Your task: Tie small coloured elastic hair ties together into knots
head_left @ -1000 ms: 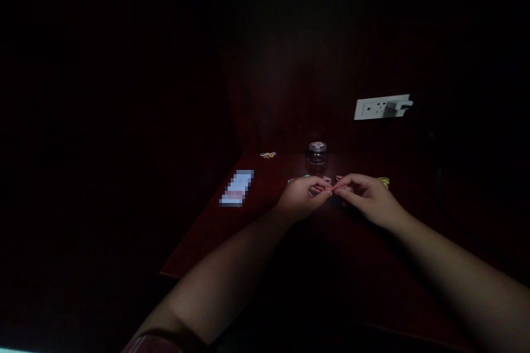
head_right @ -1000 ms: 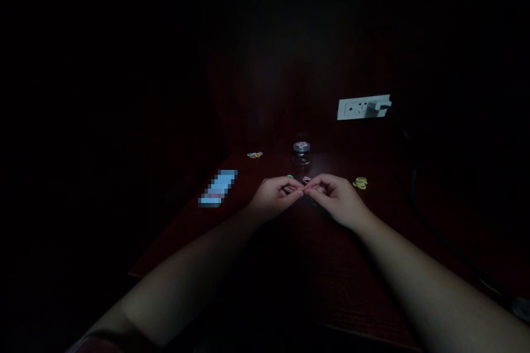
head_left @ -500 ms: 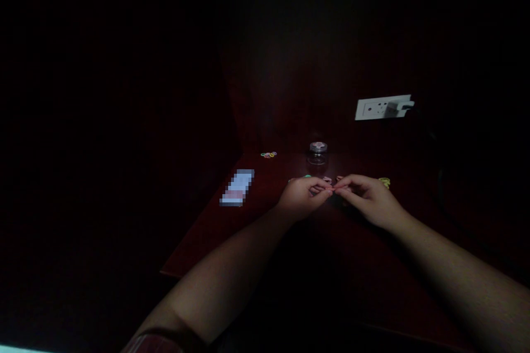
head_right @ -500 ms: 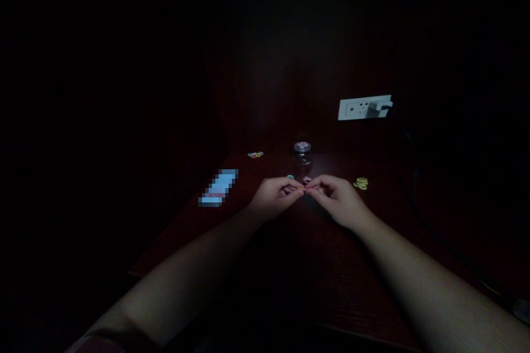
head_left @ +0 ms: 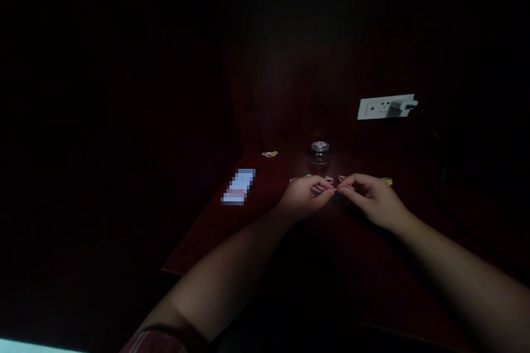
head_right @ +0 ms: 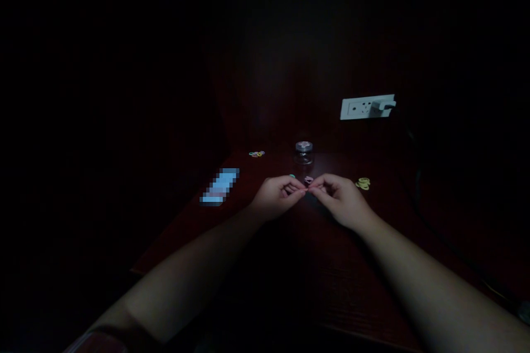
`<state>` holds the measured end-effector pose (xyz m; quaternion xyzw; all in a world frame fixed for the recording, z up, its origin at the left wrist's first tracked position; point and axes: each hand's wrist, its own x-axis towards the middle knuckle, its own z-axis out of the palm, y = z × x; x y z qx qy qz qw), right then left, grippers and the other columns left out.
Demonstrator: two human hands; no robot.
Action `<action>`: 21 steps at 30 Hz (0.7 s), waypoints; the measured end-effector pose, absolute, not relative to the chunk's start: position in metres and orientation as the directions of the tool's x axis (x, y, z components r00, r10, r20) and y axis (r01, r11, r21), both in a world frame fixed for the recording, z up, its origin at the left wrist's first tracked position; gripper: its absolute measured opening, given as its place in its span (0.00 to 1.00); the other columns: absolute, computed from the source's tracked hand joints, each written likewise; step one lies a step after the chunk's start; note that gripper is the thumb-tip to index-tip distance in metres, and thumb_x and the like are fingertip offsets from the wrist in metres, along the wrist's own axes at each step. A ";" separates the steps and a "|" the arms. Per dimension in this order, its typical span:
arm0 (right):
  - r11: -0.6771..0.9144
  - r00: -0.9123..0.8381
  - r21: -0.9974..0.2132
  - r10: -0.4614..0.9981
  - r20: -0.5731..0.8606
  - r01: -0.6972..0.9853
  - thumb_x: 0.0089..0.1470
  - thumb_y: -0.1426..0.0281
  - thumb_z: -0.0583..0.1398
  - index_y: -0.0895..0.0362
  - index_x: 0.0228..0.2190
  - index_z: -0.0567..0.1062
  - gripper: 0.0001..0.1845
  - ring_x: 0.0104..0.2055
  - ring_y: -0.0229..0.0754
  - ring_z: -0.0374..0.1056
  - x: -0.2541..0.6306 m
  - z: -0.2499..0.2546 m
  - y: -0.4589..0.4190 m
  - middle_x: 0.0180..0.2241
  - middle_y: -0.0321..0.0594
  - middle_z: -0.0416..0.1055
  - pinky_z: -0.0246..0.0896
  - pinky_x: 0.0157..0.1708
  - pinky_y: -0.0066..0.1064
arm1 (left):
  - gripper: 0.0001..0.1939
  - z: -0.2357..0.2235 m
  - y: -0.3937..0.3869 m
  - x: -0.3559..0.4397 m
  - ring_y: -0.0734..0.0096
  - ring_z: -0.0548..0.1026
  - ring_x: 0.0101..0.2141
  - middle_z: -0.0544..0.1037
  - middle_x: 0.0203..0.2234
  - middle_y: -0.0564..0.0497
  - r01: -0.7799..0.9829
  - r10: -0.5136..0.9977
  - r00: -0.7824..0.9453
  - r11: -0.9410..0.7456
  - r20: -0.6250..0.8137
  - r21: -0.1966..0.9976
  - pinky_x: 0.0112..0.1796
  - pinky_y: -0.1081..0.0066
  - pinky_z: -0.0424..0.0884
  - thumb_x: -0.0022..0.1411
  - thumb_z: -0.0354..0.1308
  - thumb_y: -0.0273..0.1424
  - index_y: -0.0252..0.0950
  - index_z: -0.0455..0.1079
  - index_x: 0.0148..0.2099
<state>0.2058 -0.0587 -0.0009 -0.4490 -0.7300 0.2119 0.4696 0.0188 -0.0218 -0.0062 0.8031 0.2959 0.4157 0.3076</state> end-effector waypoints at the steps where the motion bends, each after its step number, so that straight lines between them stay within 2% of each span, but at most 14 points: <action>1: 0.502 -0.150 -0.737 0.857 0.492 0.453 0.52 0.60 0.60 0.57 0.30 0.75 0.13 0.31 0.42 0.69 0.206 -0.001 -0.059 0.28 0.41 0.74 0.64 0.32 0.32 | 0.10 -0.006 -0.022 0.019 0.73 0.77 0.30 0.80 0.33 0.46 0.214 0.728 0.485 -0.637 0.485 0.741 0.34 0.74 0.73 0.57 0.59 0.33 0.32 0.75 0.37; 9: 0.433 -0.028 -0.823 0.890 0.455 0.367 0.50 0.56 0.62 0.57 0.28 0.74 0.16 0.24 0.38 0.65 0.209 -0.002 -0.056 0.24 0.40 0.72 0.62 0.24 0.30 | 0.10 -0.002 -0.025 0.018 0.73 0.77 0.32 0.80 0.34 0.48 0.250 0.733 0.496 -0.634 0.465 0.732 0.34 0.74 0.73 0.58 0.58 0.33 0.33 0.75 0.38; 16: 0.437 -0.115 -0.811 0.896 0.428 0.389 0.52 0.56 0.61 0.57 0.28 0.74 0.16 0.24 0.38 0.64 0.208 -0.003 -0.058 0.24 0.39 0.71 0.60 0.24 0.29 | 0.09 0.000 -0.026 0.018 0.73 0.76 0.31 0.80 0.33 0.48 0.232 0.729 0.483 -0.641 0.485 0.732 0.34 0.74 0.73 0.57 0.58 0.33 0.33 0.75 0.37; 21: 0.438 -0.061 -0.819 0.891 0.449 0.371 0.50 0.55 0.62 0.58 0.29 0.74 0.17 0.24 0.37 0.65 0.212 0.000 -0.057 0.25 0.40 0.72 0.61 0.24 0.28 | 0.08 0.002 -0.029 0.020 0.74 0.76 0.31 0.80 0.32 0.48 0.223 0.743 0.477 -0.620 0.470 0.753 0.34 0.74 0.73 0.57 0.58 0.32 0.32 0.74 0.37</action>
